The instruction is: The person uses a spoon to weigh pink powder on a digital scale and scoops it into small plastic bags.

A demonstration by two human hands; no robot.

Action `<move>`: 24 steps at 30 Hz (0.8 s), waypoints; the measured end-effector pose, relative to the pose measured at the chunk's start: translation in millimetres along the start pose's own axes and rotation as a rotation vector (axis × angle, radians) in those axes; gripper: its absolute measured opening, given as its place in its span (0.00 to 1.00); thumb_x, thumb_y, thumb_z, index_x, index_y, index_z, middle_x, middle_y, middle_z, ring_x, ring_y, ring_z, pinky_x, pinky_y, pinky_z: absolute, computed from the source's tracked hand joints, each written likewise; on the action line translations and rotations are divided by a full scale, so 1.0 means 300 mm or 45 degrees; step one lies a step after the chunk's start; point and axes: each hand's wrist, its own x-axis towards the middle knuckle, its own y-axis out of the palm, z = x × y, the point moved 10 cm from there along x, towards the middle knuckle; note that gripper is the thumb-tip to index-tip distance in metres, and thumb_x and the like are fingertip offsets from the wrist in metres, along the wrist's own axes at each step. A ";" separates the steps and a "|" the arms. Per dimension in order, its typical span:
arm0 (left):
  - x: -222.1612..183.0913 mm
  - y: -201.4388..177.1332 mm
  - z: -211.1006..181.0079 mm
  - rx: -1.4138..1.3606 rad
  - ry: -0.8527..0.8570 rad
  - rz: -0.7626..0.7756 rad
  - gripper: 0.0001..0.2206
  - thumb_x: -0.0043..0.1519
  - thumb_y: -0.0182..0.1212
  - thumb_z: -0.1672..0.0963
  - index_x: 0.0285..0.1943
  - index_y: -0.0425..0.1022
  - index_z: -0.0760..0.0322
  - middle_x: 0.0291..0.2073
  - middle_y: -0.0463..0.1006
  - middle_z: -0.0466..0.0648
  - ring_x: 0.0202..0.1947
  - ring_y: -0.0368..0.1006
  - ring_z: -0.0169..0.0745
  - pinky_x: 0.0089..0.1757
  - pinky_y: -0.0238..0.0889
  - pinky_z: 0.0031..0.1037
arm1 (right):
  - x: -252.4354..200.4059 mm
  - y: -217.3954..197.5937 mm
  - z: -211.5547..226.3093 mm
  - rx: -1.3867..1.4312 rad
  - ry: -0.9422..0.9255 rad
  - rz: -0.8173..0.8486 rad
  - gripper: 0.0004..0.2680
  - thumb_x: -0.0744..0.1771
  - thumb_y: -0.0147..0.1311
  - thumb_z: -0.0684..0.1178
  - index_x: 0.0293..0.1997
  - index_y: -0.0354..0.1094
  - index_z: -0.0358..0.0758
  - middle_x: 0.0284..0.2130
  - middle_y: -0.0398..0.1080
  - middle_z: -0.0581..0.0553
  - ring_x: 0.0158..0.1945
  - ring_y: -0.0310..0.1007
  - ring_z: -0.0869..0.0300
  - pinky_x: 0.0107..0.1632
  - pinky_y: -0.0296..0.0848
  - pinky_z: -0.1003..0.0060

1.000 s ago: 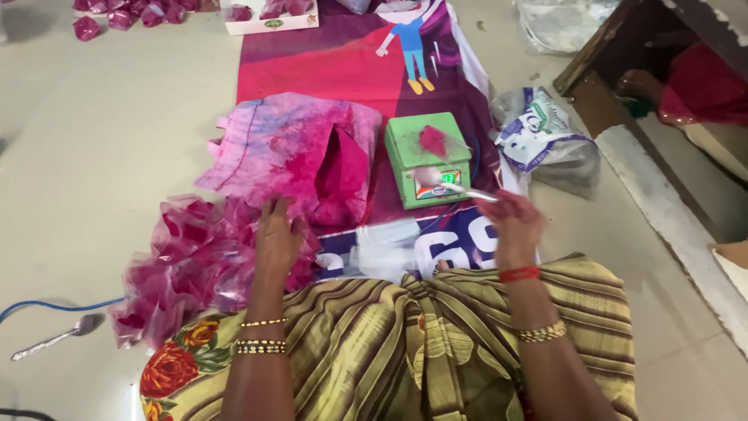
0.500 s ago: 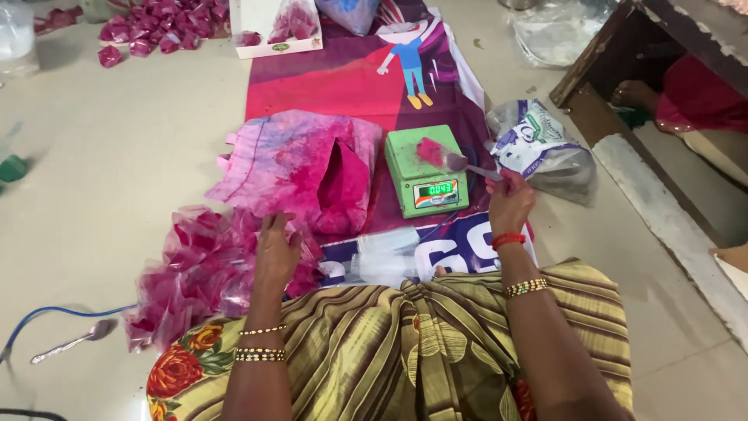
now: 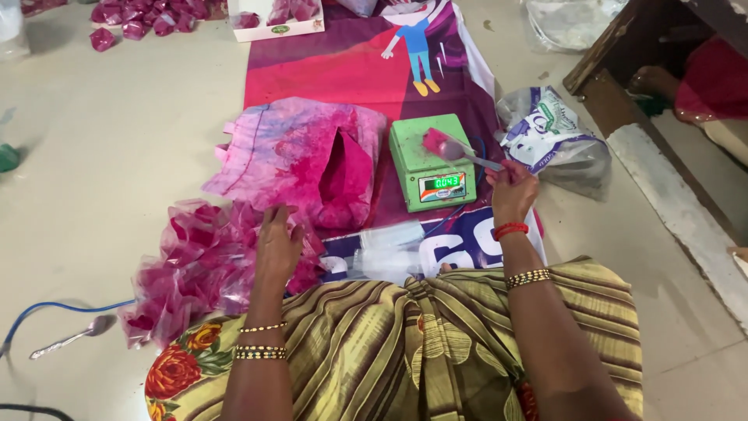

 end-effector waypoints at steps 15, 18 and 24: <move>-0.006 -0.003 -0.009 -0.001 -0.068 0.045 0.17 0.58 0.62 0.64 0.58 0.73 0.70 0.53 0.73 0.62 0.41 0.78 0.57 0.41 0.72 0.44 | -0.033 0.023 -0.008 0.214 0.125 0.015 0.05 0.69 0.50 0.33 0.48 0.67 0.20 0.39 0.75 0.35 0.39 0.82 0.52 0.43 0.84 0.64; -0.004 -0.007 -0.015 0.005 -0.085 0.053 0.17 0.58 0.62 0.64 0.58 0.73 0.70 0.54 0.73 0.62 0.40 0.78 0.58 0.41 0.72 0.44 | -0.042 0.010 -0.031 0.285 0.206 0.009 0.05 0.69 0.49 0.33 0.47 0.67 0.21 0.38 0.75 0.35 0.39 0.83 0.51 0.43 0.85 0.64; -0.005 -0.011 -0.009 0.018 -0.023 0.014 0.17 0.58 0.63 0.64 0.57 0.73 0.69 0.52 0.73 0.63 0.42 0.77 0.61 0.43 0.71 0.46 | -0.052 -0.033 -0.069 0.379 0.357 -0.086 0.04 0.69 0.49 0.33 0.46 0.67 0.20 0.37 0.74 0.35 0.39 0.83 0.49 0.42 0.85 0.63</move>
